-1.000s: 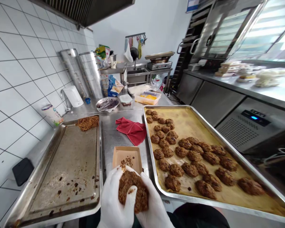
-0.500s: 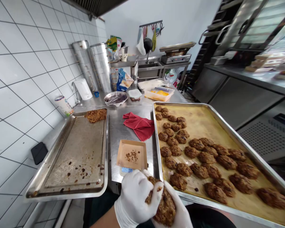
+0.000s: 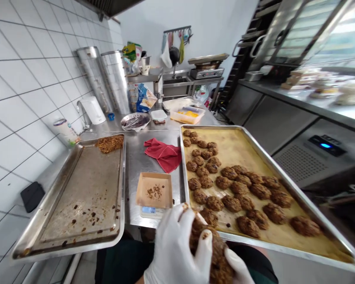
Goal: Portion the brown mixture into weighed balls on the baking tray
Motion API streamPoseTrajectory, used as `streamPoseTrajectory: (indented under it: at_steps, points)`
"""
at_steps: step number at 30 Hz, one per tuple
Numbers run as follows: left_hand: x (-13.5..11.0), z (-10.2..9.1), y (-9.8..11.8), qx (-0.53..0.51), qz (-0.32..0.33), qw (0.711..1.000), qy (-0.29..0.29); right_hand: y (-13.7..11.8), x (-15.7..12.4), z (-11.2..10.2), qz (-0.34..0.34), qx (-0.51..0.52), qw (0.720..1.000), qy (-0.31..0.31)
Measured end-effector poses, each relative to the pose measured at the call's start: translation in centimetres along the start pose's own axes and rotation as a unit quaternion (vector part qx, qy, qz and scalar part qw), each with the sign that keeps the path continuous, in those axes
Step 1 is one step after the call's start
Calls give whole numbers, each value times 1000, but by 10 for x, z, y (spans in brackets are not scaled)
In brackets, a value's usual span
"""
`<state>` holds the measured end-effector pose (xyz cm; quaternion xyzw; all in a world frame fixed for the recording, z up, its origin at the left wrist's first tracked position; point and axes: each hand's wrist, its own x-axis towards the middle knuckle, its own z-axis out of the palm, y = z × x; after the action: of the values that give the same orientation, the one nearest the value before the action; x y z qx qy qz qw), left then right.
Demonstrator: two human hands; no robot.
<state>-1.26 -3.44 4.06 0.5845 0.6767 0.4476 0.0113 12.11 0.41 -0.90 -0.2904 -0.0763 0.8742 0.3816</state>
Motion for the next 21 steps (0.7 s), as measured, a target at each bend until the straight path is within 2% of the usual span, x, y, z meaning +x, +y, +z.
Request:
streamPoseTrajectory:
  at_steps: [3, 6, 11, 17, 19, 21]
  points:
    - [0, 1, -8, -19, -20, 999, 15, 9, -4, 8, 3, 29, 998, -48]
    - [1, -2, -19, -44, -11, 999, 17, 17, -5, 14, 20, 46, 995, -88]
    - [0, -10, -29, -37, -6, 999, 23, 26, -4, 13, 61, 68, 986, -142]
    - [8, -17, -27, -90, -127, 987, 34, 27, 2, 14, 92, 112, 973, -182]
    - [9, -22, -27, -95, -115, 989, 8, 23, 3, 17, 77, 127, 972, -180]
    - [11, -30, -28, -82, -79, 992, -53, 17, 4, 17, 59, 136, 974, -173]
